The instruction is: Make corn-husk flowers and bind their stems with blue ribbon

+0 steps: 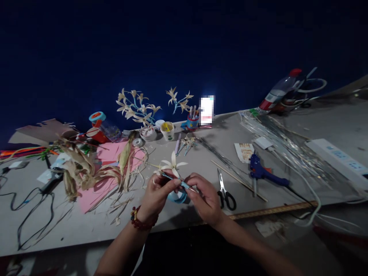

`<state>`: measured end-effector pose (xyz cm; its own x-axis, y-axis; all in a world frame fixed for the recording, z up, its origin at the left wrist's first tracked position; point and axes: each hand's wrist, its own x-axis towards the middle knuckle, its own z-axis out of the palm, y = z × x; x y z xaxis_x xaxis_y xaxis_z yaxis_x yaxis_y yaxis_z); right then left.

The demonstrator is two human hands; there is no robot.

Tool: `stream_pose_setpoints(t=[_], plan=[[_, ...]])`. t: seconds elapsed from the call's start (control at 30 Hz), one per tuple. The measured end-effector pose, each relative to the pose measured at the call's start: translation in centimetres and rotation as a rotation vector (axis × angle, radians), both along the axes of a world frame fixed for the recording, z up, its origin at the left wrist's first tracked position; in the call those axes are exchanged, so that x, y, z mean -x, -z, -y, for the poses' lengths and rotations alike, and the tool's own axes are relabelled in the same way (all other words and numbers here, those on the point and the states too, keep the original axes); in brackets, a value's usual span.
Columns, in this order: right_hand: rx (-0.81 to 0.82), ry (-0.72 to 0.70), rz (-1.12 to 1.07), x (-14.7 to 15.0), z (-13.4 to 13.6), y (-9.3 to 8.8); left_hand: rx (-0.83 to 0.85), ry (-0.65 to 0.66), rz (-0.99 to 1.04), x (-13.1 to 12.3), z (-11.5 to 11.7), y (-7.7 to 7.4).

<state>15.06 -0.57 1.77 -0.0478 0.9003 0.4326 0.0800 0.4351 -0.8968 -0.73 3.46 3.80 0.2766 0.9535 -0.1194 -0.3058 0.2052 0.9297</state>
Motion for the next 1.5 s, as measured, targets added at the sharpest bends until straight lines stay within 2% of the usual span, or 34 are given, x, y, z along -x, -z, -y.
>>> stream_pose_setpoints(t=[0.17, 0.4, 0.67, 0.8, 1.03, 1.17, 1.27, 1.5], plan=[[0.057, -0.040, -0.055, 0.0, -0.2, -0.5, -0.013, -0.018, 0.001, -0.2, 0.2, -0.1], [0.121, -0.118, -0.025, -0.5, -0.6, -1.5, -0.040, -0.039, -0.008, -0.5, 0.5, -0.2], [0.171, -0.051, -0.058, -0.7, -0.3, -0.7, -0.074, -0.102, -0.132, -0.9, 0.6, 0.1], [0.198, -0.111, -0.128, -0.6, -0.4, -0.5, -0.134, -0.143, -0.144, -1.1, 0.8, 0.4], [0.303, -0.164, -0.265, -0.2, -0.7, 0.1, -0.140, -0.167, -0.085, -1.5, 1.0, 1.4], [0.329, -0.187, -0.304, -0.2, -0.6, 0.0, -0.191, -0.150, -0.162, -1.4, 1.1, 1.1], [0.366, -0.209, -0.347, -0.1, -0.6, 0.2, -0.185, -0.150, -0.139, -1.5, 1.1, 0.9], [0.428, -0.133, -0.489, 0.8, -0.6, 0.8, -0.220, -0.191, -0.130, -1.9, 1.0, 1.5]])
